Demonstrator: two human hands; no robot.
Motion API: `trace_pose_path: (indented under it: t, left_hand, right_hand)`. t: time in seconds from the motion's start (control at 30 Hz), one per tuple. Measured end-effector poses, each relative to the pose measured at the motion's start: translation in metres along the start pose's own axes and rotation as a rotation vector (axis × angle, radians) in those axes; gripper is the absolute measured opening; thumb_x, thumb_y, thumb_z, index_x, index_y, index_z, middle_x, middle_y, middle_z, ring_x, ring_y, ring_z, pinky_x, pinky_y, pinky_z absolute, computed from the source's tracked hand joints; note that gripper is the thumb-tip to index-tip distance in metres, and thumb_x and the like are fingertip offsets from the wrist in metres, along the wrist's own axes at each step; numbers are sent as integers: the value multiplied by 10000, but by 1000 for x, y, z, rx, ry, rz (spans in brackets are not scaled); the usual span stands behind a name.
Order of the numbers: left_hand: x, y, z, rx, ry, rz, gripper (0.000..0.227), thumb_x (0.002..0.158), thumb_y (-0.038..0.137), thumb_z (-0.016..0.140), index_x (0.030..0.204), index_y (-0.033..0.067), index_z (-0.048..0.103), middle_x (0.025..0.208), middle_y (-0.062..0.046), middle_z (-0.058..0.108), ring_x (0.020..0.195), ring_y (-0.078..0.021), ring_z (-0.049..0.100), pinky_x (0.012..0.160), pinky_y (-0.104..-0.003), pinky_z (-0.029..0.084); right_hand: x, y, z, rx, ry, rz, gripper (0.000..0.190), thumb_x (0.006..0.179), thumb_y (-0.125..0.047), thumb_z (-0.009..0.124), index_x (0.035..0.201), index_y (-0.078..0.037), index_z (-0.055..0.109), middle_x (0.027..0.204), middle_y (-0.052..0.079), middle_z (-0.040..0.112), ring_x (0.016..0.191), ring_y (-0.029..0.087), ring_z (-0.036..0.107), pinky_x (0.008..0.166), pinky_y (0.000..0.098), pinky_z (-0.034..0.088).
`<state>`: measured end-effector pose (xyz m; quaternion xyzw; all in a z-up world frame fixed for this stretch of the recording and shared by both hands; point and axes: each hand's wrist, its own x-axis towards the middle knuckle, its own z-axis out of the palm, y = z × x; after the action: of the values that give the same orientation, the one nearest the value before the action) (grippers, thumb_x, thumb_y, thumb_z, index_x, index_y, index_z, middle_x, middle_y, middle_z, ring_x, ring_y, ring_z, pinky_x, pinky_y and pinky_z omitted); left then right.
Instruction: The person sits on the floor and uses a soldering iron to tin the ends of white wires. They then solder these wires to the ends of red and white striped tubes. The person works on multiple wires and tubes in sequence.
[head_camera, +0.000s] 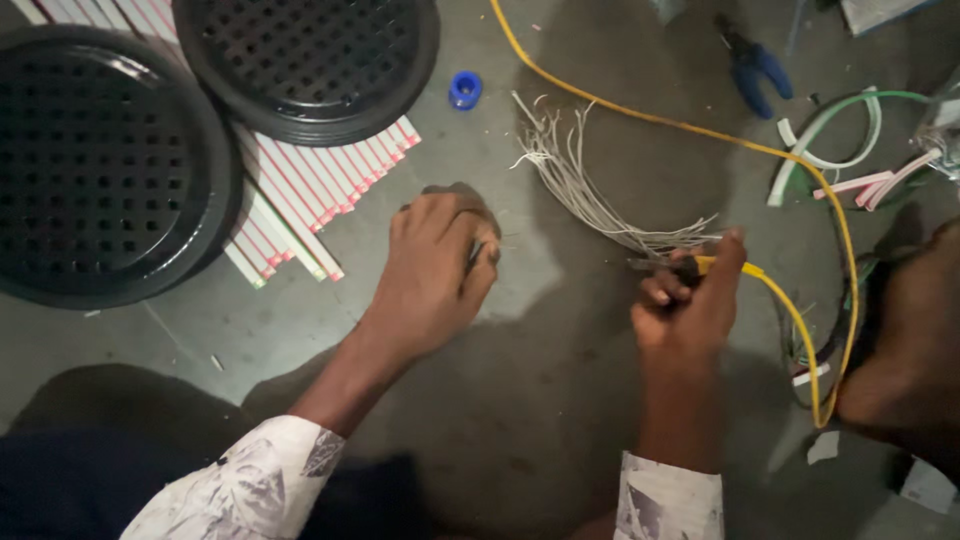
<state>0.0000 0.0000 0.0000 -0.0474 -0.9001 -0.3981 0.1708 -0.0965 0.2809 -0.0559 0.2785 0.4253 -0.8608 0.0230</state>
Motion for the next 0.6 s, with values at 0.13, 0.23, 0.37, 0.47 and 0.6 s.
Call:
trace_pose_path:
  t: [0.13, 0.23, 0.37, 0.47, 0.6]
  left_hand:
    - [3, 3, -1, 29, -15, 8, 124, 917, 99, 687, 1029, 97, 632, 1123, -90, 584, 1143, -307, 531, 961, -456, 364]
    - [5, 7, -2, -2, 9, 30, 125, 917, 103, 680, 1029, 93, 626, 1153, -73, 605, 1163, -303, 539, 975, -457, 363]
    - [7, 10, -2, 14, -15, 18, 124, 916, 106, 678, 1028, 87, 627, 1166, -84, 607, 1161, -312, 530, 976, -459, 362]
    - [8, 10, -2, 29, -28, 9, 130, 915, 113, 677, 1031, 84, 625, 1180, -85, 608, 1167, -314, 527, 983, -461, 363]
    - [7, 9, -1, 43, -32, 14, 145, 911, 125, 678, 1043, 88, 629, 1212, -98, 604, 1187, -327, 520, 1003, -474, 360]
  right_hand:
    - [-11, 1, 8, -31, 116, 7, 378, 943, -478, 725, 823, -161, 558, 707, -22, 560, 481, 48, 410, 436, 216, 340]
    - [-8, -2, 10, 93, 16, 110, 362, 942, -451, 735, 800, -164, 566, 705, -23, 568, 477, 41, 414, 430, 200, 338]
    - [-6, 0, 8, 158, -7, 111, 344, 935, -411, 766, 793, -159, 579, 722, -17, 598, 473, 36, 417, 414, 194, 341]
    - [-6, 2, 8, 188, 8, 134, 345, 936, -412, 767, 790, -160, 581, 721, -11, 605, 471, 35, 426, 403, 194, 344]
    - [-7, 3, 10, 228, 6, 156, 295, 927, -392, 753, 802, -176, 596, 707, -4, 605, 463, 40, 440, 401, 201, 353]
